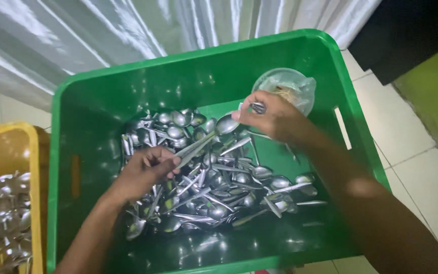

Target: Bundling metal spoons together using rubber bands in a sorting area.

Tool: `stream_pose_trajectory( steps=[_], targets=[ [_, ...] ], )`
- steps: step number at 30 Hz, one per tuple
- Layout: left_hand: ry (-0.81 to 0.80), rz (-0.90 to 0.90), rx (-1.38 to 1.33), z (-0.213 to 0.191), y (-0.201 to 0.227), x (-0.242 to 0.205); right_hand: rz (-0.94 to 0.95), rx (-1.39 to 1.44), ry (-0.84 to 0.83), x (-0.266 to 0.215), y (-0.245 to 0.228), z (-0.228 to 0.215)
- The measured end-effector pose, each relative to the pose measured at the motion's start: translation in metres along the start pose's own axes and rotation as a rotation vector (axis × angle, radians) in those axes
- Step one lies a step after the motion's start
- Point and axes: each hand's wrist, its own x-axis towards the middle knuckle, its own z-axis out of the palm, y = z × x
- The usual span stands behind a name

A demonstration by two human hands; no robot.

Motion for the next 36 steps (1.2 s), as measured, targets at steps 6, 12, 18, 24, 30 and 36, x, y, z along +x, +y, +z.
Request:
stream_pose_trajectory(
  steps=[6,12,18,24,30,36],
  targets=[
    [-0.007,0.129,-0.213,0.024,-0.012,-0.005,-0.056,0.349,0.096,0.0,0.012,0.025],
    [0.03,0.192,-0.209,0.03,-0.011,-0.009,-0.294,0.375,0.163,0.01,0.018,0.02],
    [0.078,0.1,-0.33,0.024,-0.014,-0.016,-0.386,0.928,0.229,0.014,0.009,-0.01],
    [0.05,0.042,-0.362,0.025,0.01,-0.024,-0.265,1.297,0.191,0.011,0.018,-0.025],
    [-0.1,0.095,-0.159,0.056,0.04,-0.004,-0.475,0.69,-0.023,0.006,0.004,-0.009],
    [-0.123,0.241,0.083,0.076,0.044,0.062,-0.545,0.76,0.092,0.011,0.019,-0.026]
  ],
)
